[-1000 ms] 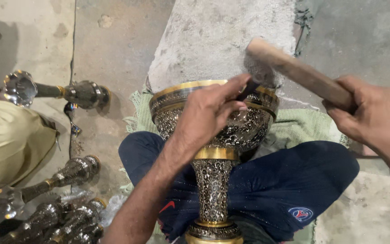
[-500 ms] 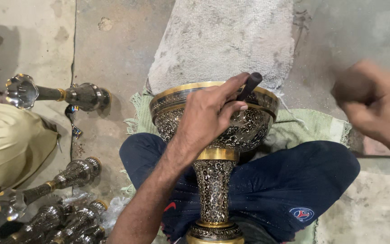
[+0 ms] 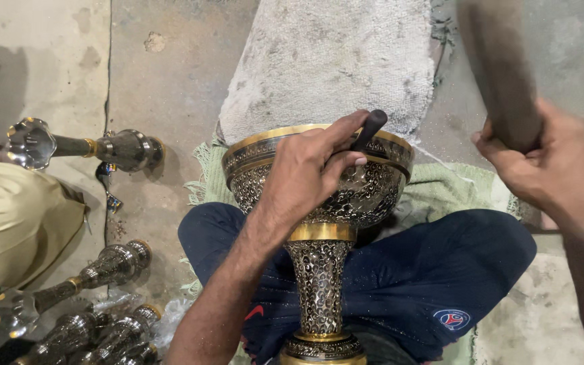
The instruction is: The person sits cross-legged on the floor with an ornate brass and silver vessel on their lap. They hold a punch against the vessel's patterned surface and strike it with a wooden mallet, repositioning the punch around the rim and body to hammer the decorative metalwork.
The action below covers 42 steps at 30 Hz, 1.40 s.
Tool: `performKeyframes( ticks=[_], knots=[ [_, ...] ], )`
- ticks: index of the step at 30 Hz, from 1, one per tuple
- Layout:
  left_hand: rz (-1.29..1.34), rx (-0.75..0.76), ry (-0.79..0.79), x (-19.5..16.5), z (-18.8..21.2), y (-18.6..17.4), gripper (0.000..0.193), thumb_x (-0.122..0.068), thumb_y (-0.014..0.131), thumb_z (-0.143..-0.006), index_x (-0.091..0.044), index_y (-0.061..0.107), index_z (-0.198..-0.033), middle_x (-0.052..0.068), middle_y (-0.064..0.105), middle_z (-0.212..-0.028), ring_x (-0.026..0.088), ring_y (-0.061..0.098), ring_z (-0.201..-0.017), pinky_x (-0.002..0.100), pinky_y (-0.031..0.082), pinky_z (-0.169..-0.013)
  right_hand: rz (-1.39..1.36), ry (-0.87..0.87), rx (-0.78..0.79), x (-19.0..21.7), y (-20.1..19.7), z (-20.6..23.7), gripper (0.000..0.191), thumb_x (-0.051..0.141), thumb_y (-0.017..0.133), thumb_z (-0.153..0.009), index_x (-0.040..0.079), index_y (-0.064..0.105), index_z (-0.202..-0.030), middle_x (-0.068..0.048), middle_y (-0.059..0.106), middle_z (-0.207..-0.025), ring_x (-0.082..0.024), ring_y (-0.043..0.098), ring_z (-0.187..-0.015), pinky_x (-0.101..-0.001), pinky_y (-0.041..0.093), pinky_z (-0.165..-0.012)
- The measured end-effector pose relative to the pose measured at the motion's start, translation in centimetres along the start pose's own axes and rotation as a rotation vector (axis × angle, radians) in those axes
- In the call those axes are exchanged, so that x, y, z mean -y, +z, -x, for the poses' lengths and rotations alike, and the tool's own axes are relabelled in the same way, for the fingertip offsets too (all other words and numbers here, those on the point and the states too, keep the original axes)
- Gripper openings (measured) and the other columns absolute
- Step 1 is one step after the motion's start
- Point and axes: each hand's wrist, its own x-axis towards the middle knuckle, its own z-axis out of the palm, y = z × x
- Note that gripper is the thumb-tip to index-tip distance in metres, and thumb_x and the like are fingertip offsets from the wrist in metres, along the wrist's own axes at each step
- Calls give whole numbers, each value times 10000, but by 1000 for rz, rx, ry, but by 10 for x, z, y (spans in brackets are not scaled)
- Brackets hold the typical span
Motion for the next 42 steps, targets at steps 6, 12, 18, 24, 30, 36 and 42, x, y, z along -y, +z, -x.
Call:
performKeyframes(
  ticks=[6,12,18,24,30,36,42],
  knots=[
    [-3,68,-66,7,1,4,463,-182,782,-931,-119,633,-1365,64,804,-989,113,747,-664,277,614,-504,245,-47,-40,5,8,0,261,59,696,-825,119,694,-1079,-53,678,-696,-129,627,-559,-290,483,-522],
    [7,22,37,18,5,5,477,-195,758,-949,-125,615,-1399,59,810,-995,85,727,-677,244,588,-520,107,-49,-75,16,16,3,129,27,717,-908,82,683,-1019,-55,620,-649,-126,555,-531,-295,410,-494],
    [-51,84,-19,24,7,6,396,-245,790,-956,-134,659,-1313,47,815,-910,79,694,-595,275,555,-466,-84,-19,-70,20,20,0,214,-25,668,-865,70,678,-1057,-70,647,-718,-138,596,-583,-309,478,-505],
    [-31,70,24,21,6,1,400,-259,798,-928,-151,672,-1292,47,810,-948,87,729,-680,283,616,-594,-323,-79,-70,27,21,-3,222,-17,597,-827,64,648,-1028,-41,670,-801,-124,618,-618,-297,508,-507],
    [3,88,40,20,2,-3,450,-222,785,-936,-166,648,-1362,40,814,-998,103,760,-720,296,643,-633,-73,-69,-112,21,28,-3,123,44,695,-874,72,649,-985,-74,591,-666,-149,535,-532,-318,445,-491],
    [-30,86,53,24,2,-1,410,-208,755,-962,-157,648,-1354,49,808,-1006,99,764,-729,283,647,-631,-83,-81,-78,1,36,0,99,62,669,-929,73,651,-1025,-39,620,-690,-118,565,-534,-287,461,-510],
    [-30,99,47,22,3,-3,404,-245,771,-947,-130,678,-1323,68,805,-953,116,741,-680,284,608,-575,-118,-86,-110,-6,34,7,185,96,662,-928,85,650,-1113,-59,643,-759,-151,602,-595,-300,477,-518]
  ],
)
